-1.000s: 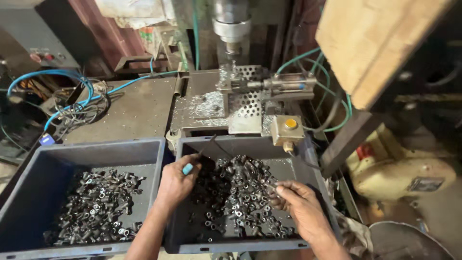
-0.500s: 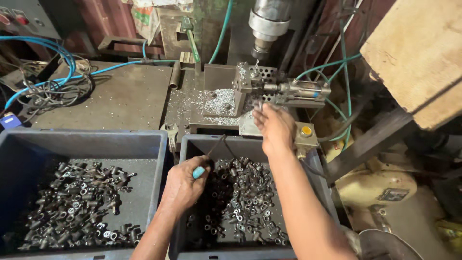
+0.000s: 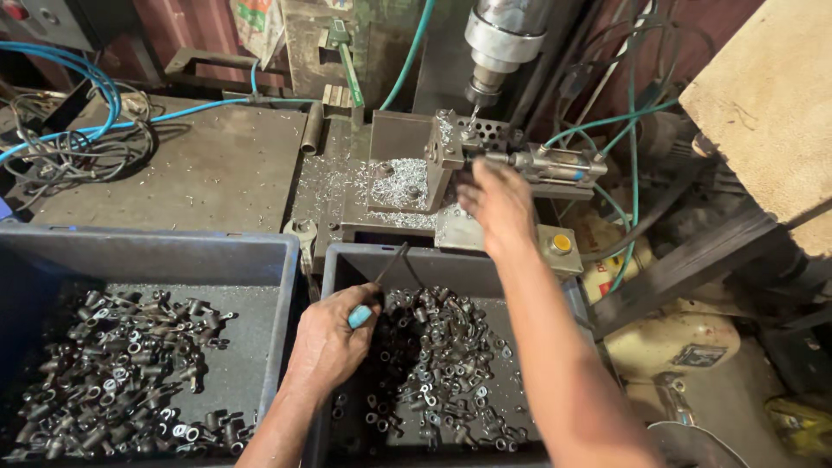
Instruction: The person picks small black metal fittings by hand from a bin, places each into the pneumatic fixture of a top facing and chamfering machine, presses the yellow control button to run the cycle, then moves the processed fittings into a second bin, using a small rod to stir and retrieve parts.
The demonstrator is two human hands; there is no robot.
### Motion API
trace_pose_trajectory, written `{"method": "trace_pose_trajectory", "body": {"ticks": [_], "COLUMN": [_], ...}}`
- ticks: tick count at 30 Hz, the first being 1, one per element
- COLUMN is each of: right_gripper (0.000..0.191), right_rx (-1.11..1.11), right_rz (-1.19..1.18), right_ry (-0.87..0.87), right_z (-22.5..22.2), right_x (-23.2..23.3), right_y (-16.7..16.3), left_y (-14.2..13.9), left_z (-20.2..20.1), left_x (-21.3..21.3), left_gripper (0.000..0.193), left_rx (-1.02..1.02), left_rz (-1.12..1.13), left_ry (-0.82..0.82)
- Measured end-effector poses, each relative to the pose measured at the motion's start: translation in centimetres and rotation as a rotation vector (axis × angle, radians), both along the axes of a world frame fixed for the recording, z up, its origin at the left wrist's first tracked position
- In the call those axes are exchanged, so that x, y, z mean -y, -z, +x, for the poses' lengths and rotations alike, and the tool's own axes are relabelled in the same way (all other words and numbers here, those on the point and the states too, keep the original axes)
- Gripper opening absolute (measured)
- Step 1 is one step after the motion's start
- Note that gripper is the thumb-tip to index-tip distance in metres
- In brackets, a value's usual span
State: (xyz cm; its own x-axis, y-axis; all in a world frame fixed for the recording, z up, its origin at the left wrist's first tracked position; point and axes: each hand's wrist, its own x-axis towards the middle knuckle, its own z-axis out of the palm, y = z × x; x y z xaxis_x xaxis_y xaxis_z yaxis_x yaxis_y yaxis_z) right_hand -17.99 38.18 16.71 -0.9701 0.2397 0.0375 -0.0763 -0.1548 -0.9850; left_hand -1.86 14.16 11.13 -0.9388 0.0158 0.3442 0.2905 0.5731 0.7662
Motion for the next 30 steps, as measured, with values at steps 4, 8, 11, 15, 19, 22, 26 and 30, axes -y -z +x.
{"method": "trace_pose_trajectory", "body": {"ticks": [4,8,11,15,19,22,26,30], "right_gripper": [0.038,0.037,0.033,0.036,0.031,0.024,0.016,0.017], "right_rx": [-0.285,-0.238,-0.117,-0.322,-0.391,-0.454,-0.244,-0.381], "right_rz": [0.560,0.974,1.271,1.403,1.217,1.109,1.020,1.140], "right_ry": [-0.050,0.208,0.181,0.117,0.058,0.096,-0.179,-0.222], "right_z": [7.5,12.9,13.2,12.7,13.3,15.3,17.7,19.4], "right_x": [-3.4,-8.0,-9.6,-10.5,-11.3,-11.0,-9.7,-9.3], "right_y": [-1.1,-2.3,-2.6,-2.3,-2.5,-2.8,-3.4,-4.4], "left_y": [0.1,0.2,0.1,-0.2,-0.2,0.0,0.4,0.5], "left_z": [0.0,0.2,0.4,0.4,0.4,0.2,0.6,0.3], "left_x": [0.2,0.0,-0.2,-0.3,-0.5,-0.3,-0.4,-0.8], "left_gripper": [0.026,0.025,0.025,0.027,0.028,0.029,0.029,0.026], "left_rx": [-0.090,-0.032,-0.006,-0.041,-0.032,-0.077,-0.066,-0.097], "left_rz": [0.002,0.004,0.018,-0.044,-0.052,-0.075,-0.102,-0.101], "left_ry": [0.005,0.000,0.017,-0.002,0.017,0.019,0.021,0.006]}}
